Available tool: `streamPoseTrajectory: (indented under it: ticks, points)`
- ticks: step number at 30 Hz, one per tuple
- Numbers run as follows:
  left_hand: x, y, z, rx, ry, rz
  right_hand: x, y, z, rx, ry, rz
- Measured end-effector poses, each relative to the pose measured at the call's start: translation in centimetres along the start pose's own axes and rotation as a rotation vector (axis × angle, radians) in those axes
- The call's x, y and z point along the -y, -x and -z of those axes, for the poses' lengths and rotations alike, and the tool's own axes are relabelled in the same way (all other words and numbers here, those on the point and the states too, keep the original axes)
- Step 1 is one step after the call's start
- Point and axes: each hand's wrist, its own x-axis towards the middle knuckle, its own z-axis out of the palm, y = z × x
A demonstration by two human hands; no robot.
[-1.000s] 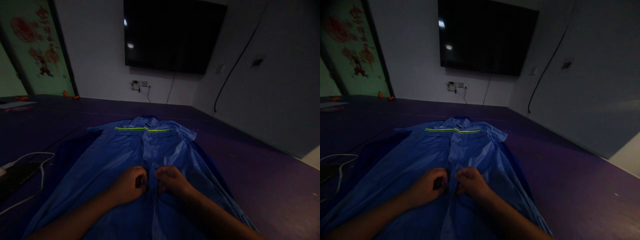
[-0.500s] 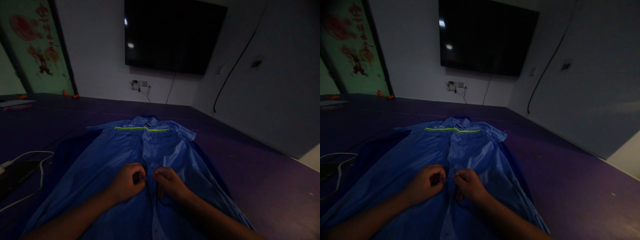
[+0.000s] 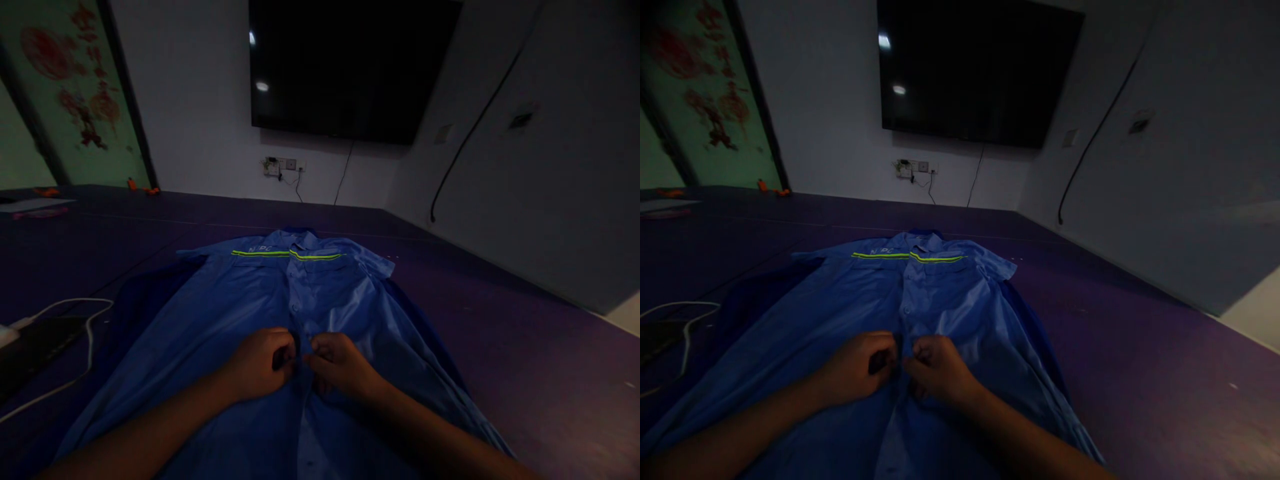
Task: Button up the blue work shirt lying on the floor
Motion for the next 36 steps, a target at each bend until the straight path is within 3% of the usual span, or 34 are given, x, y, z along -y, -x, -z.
streamPoseTrajectory:
  ticks: [8, 13, 27, 36]
  points:
    - [-0.23, 0.08, 0.02, -0.029, 0.012, -0.025, 0.25, 0.18, 0.52, -0.203, 0.145, 0.043]
    - [-0.16, 0.07, 0.04, -0.090, 0.046, -0.047, 0.36, 0.34, 0.08, -0.103, 0.098, 0.081]
    - [-0.23, 0.21, 0.05, -0.229, 0.094, -0.090, -0.02, 0.28, 0.18, -0.001, 0.063, 0.174]
    - [-0.25, 0.23, 0.02, -0.233, 0.104, -0.107, -0.03, 0.31, 0.06, -0.025, 0.198, 0.194]
